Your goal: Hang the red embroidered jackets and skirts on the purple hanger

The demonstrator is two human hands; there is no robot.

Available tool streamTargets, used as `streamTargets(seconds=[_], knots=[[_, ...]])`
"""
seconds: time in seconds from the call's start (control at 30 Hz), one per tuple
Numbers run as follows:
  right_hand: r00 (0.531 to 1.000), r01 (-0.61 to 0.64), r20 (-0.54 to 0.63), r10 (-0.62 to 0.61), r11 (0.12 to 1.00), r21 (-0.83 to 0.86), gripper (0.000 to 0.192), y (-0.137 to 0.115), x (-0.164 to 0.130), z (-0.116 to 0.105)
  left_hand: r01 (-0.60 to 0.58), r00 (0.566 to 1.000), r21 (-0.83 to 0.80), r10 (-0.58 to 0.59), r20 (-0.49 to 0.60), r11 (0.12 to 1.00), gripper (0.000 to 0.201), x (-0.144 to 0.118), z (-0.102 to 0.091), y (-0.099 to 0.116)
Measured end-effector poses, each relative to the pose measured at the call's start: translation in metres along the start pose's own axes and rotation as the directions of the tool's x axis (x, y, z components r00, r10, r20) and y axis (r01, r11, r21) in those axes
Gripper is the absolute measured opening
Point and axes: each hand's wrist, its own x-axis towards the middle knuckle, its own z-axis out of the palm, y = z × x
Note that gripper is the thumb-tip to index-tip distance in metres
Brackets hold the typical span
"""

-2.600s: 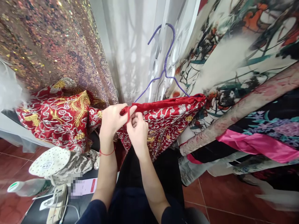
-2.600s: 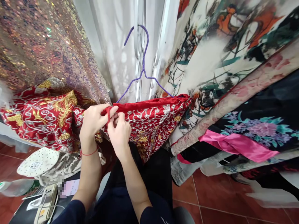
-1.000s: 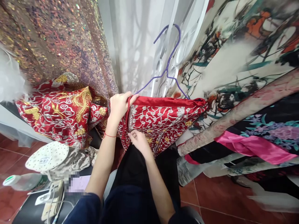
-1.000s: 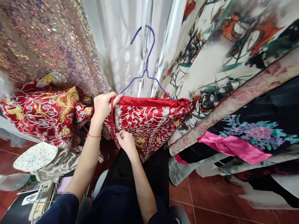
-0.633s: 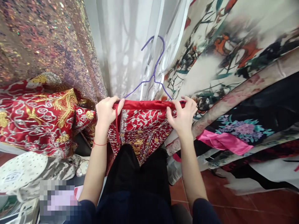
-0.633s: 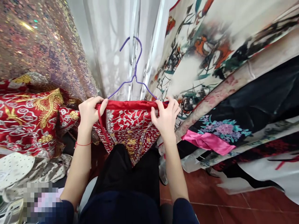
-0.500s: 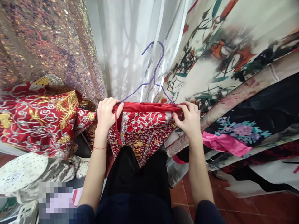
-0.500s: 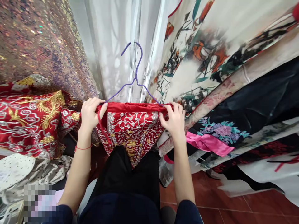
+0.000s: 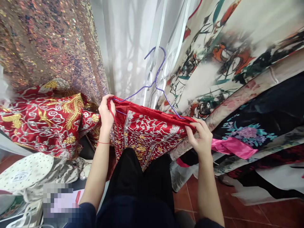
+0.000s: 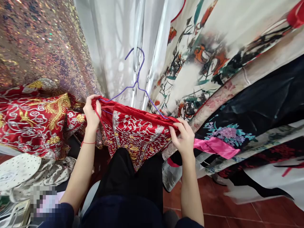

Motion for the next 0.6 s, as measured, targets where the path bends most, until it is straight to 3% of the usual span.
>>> streamTargets(seconds=[0.13,0.3,0.6], knots=[[0.997,-0.073,-0.023,0.076,0.993,0.094,0.009,-0.004,-0.005,-0.003,0.058,0.998,0.035,-0.056,-0.039,0.998,0.023,0.000,-0.002,0.000],[0.995,-0.095,0.030,0.090,0.977,0.193,0.008,0.000,-0.008,-0.011,0.144,0.985,0.038,-0.140,-0.104,0.989,0.020,0.003,0.001,-0.007],[0.992,-0.128,0.041,0.123,0.971,0.200,0.009,0.004,-0.015,-0.009,0.260,0.948,0.058,-0.244,-0.206,0.964,0.018,0.000,0.000,-0.015]])
